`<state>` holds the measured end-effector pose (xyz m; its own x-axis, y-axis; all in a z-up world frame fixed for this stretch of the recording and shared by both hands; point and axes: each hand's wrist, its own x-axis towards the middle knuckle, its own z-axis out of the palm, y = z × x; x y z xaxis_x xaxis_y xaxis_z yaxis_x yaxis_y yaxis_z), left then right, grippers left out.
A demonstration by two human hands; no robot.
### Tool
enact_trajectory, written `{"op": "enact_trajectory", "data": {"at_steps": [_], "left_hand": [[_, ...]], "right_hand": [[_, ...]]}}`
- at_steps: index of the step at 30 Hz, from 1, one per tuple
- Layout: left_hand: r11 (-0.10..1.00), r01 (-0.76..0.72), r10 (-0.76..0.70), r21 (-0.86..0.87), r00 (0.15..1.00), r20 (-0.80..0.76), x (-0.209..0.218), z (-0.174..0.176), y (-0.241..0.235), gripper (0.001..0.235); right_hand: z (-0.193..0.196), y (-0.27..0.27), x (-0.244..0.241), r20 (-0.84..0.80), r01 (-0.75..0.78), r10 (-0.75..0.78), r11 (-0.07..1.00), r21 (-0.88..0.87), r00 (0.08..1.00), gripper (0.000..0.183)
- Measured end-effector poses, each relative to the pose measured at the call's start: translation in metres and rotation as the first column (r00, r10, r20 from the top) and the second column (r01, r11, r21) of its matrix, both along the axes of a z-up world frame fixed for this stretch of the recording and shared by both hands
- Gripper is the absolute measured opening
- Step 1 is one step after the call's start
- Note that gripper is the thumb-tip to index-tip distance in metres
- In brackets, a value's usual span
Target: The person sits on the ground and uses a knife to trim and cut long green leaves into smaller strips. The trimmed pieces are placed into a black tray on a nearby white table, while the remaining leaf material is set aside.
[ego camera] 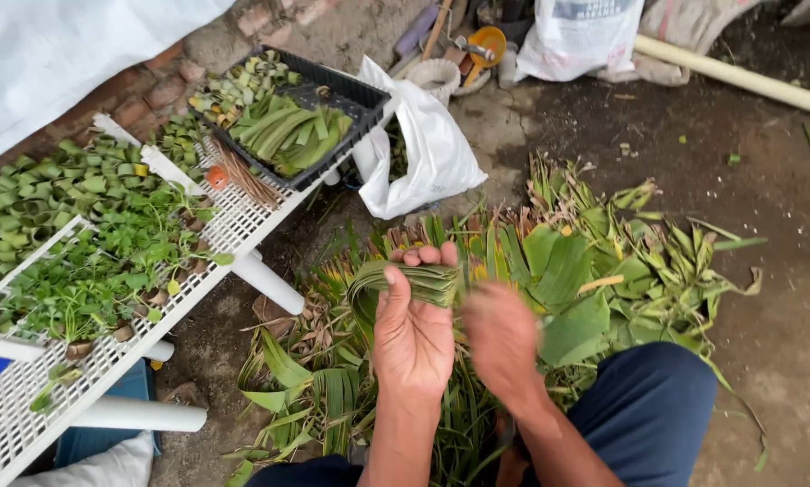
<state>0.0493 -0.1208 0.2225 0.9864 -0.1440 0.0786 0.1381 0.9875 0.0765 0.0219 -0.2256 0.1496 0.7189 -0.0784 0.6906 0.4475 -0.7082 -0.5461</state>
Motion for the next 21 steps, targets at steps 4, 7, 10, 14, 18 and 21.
{"op": "enact_trajectory", "data": {"at_steps": [4, 7, 10, 14, 18, 21], "left_hand": [[0.999, 0.037, -0.037, 0.007, 0.999, -0.014, -0.001, 0.007, 0.001, 0.019], [0.991, -0.048, 0.036, 0.123, 0.994, 0.101, -0.009, -0.002, -0.004, 0.016], [0.998, 0.043, -0.048, 0.045, 0.994, 0.102, -0.014, -0.004, -0.012, 0.020], [0.991, 0.035, -0.042, 0.127, 0.998, 0.052, -0.023, 0.010, -0.021, 0.016], [0.960, 0.032, -0.063, 0.279, 0.993, 0.102, -0.038, 0.022, -0.028, 0.014], [0.921, 0.047, -0.082, 0.387, 0.994, 0.074, -0.046, 0.041, -0.024, 0.017]], "right_hand": [[0.039, 0.012, -0.018, 0.051, -0.173, 0.171, 0.839, 0.515, 0.984, 0.032], [0.032, 0.009, -0.032, 0.351, -0.334, 0.073, 0.532, 0.778, 0.934, 0.042], [0.017, -0.008, -0.029, -0.065, -0.189, 0.268, 0.813, 0.550, 0.961, 0.028], [0.031, -0.030, -0.034, 0.098, -0.250, 0.292, 0.547, 0.799, 0.951, 0.016], [0.047, -0.029, -0.038, 0.006, -0.221, 0.370, 0.543, 0.810, 0.929, 0.081], [0.065, -0.023, -0.048, -0.042, -0.182, 0.353, 0.576, 0.797, 0.935, 0.073]]}}
